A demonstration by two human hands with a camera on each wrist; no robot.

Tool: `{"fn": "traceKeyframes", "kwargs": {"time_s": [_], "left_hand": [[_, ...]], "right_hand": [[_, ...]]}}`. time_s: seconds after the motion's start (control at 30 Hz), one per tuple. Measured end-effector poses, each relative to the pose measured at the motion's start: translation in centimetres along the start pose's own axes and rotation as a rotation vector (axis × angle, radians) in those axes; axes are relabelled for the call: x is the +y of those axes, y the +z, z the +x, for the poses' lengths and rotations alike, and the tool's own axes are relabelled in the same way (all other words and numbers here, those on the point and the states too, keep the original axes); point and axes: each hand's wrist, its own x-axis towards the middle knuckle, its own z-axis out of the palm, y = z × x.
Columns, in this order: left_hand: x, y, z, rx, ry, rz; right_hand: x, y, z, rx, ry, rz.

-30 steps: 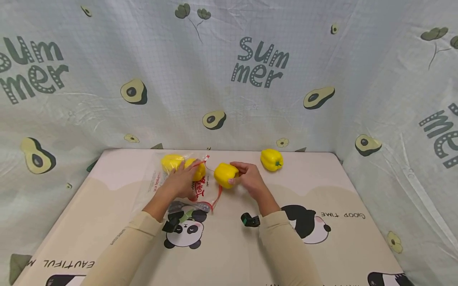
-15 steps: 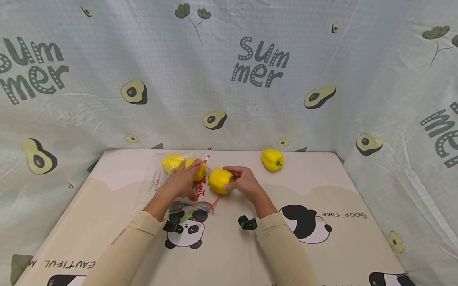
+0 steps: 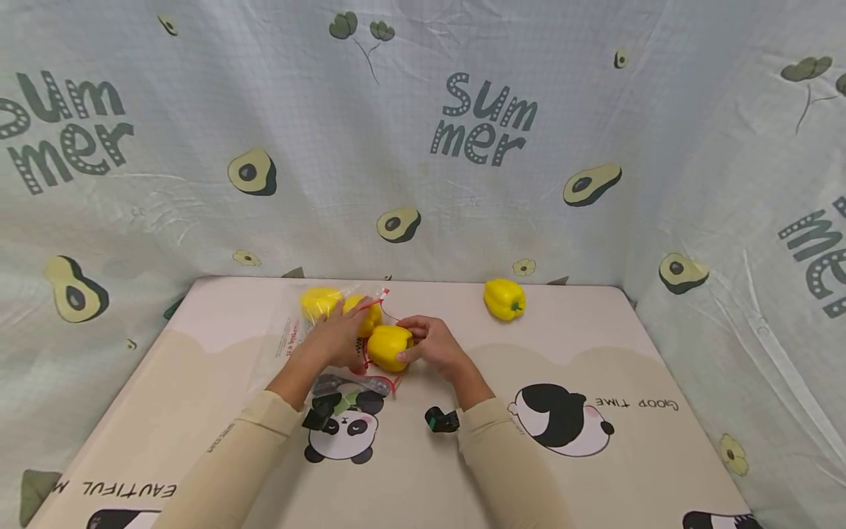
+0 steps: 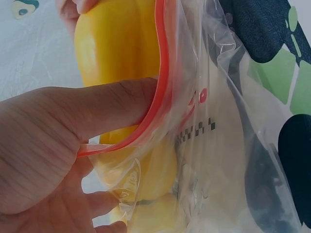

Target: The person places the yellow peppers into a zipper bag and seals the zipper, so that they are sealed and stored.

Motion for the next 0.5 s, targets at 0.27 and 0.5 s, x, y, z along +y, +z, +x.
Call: {"fn": "traceKeyframes", "kwargs": {"time_s": [0.27,0.5], "left_hand": [[-0.02,0.19,0.08,0.013,0.02,0.006],[-0.05,-0.07,0.08,0.002,0.018,0.034]], "right_hand": [[0.54,0.86,0.42,-0.038,-0.012,-0.005],[0.77,1.14,0.8,-0.043,-0.033,-0.031]]}}
